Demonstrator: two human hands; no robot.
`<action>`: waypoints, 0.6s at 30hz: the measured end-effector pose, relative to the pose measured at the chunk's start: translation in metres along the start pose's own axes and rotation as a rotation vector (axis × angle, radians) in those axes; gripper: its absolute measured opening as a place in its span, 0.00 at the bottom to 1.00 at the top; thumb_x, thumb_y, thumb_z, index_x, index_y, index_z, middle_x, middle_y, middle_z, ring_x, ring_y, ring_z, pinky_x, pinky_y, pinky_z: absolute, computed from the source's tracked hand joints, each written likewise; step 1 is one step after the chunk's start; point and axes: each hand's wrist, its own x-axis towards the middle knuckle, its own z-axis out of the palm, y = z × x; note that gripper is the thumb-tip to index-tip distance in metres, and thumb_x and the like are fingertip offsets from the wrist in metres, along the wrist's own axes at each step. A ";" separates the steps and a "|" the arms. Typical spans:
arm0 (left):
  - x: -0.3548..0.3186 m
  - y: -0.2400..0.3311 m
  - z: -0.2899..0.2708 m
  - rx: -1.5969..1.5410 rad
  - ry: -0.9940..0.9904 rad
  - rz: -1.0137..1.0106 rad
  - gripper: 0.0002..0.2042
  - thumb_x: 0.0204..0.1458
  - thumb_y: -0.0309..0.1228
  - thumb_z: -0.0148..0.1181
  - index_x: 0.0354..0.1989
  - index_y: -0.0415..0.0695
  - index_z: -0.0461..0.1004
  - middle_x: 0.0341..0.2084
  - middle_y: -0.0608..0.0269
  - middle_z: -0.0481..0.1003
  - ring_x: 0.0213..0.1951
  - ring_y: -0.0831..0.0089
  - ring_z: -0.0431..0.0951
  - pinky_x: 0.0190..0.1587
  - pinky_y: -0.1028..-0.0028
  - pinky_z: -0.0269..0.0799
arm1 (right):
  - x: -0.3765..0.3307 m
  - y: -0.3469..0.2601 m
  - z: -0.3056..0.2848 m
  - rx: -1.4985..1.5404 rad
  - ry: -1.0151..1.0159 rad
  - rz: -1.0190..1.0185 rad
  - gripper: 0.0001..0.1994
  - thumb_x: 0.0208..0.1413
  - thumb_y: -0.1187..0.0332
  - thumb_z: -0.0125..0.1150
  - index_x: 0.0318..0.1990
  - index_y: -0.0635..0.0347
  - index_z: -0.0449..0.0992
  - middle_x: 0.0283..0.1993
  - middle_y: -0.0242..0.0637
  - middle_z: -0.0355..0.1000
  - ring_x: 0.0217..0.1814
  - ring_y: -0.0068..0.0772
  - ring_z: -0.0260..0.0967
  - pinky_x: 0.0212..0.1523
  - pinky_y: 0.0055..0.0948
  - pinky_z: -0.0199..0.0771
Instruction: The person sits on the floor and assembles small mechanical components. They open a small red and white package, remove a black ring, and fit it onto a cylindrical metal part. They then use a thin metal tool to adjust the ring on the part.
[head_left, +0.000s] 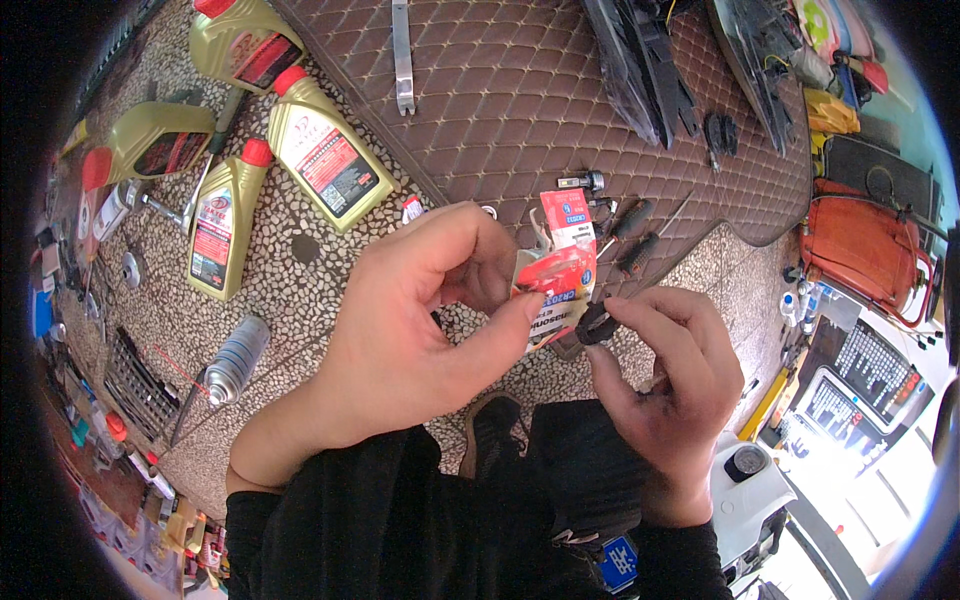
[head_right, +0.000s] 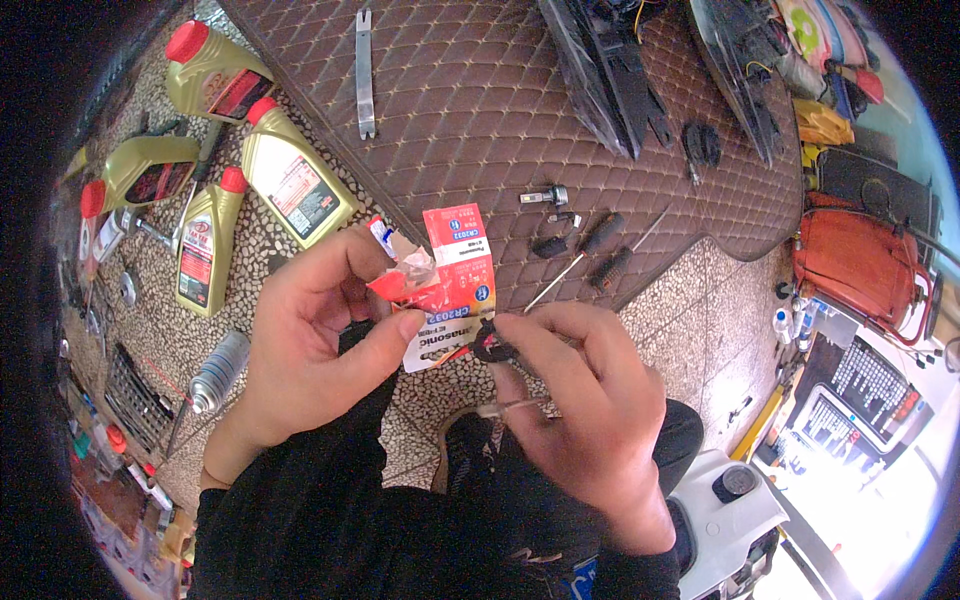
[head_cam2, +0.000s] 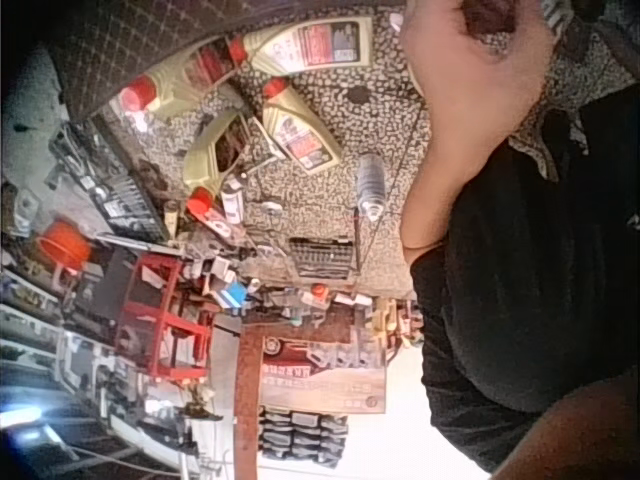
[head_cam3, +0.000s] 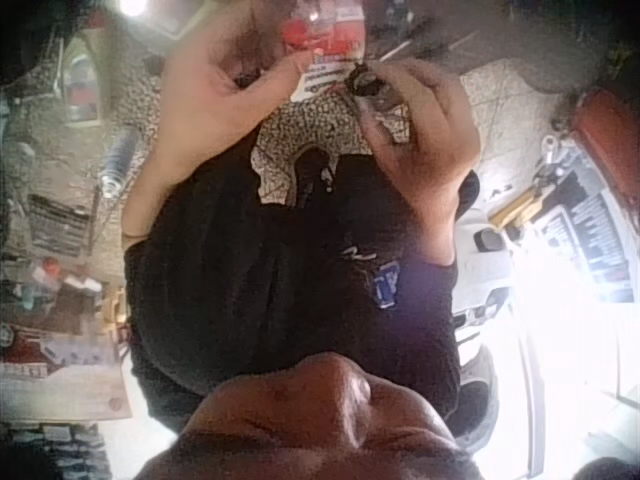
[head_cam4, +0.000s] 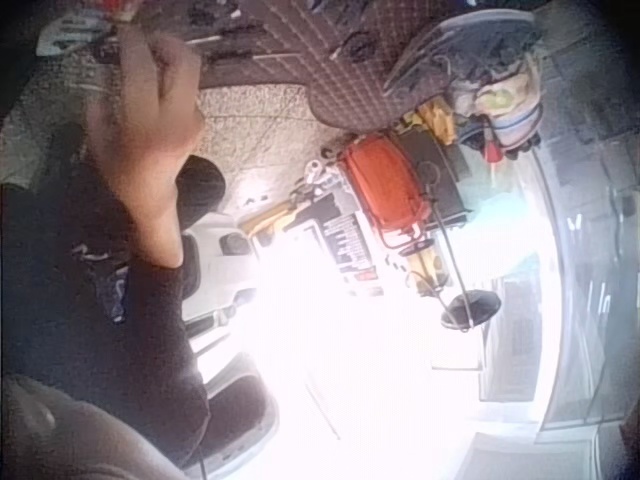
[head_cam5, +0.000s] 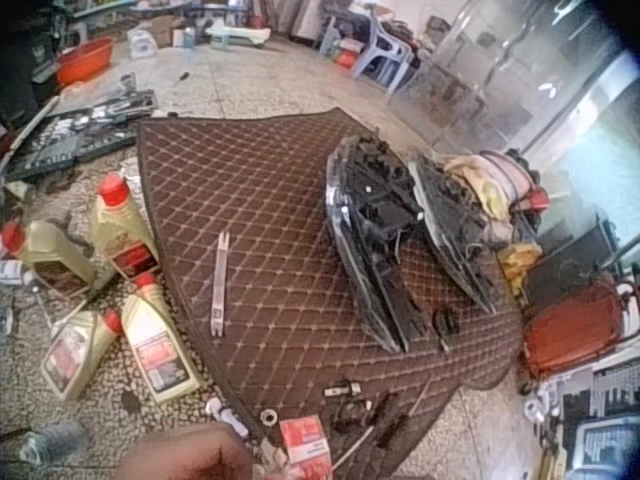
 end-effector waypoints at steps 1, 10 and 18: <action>0.000 0.001 0.000 -0.001 0.010 0.007 0.08 0.52 0.19 0.66 0.35 0.37 0.71 0.31 0.67 0.70 0.32 0.86 0.72 0.35 0.83 0.72 | -0.001 0.001 -0.001 -0.003 -0.016 0.007 0.21 0.38 0.79 0.74 0.45 0.59 0.82 0.42 0.40 0.76 0.36 0.31 0.74 0.30 0.25 0.70; 0.001 0.003 0.000 0.106 0.008 0.107 0.09 0.49 0.19 0.67 0.33 0.37 0.71 0.29 0.64 0.71 0.30 0.81 0.75 0.32 0.79 0.74 | -0.006 0.013 -0.004 0.374 -0.096 0.229 0.22 0.40 0.79 0.73 0.48 0.62 0.80 0.43 0.37 0.77 0.28 0.20 0.69 0.30 0.18 0.68; 0.001 0.006 -0.001 0.207 -0.007 0.162 0.09 0.47 0.21 0.68 0.32 0.37 0.73 0.26 0.62 0.72 0.28 0.76 0.76 0.31 0.76 0.73 | -0.007 0.024 -0.008 0.761 -0.221 0.602 0.24 0.43 0.80 0.72 0.52 0.66 0.78 0.44 0.31 0.77 0.23 0.04 0.52 0.27 0.10 0.51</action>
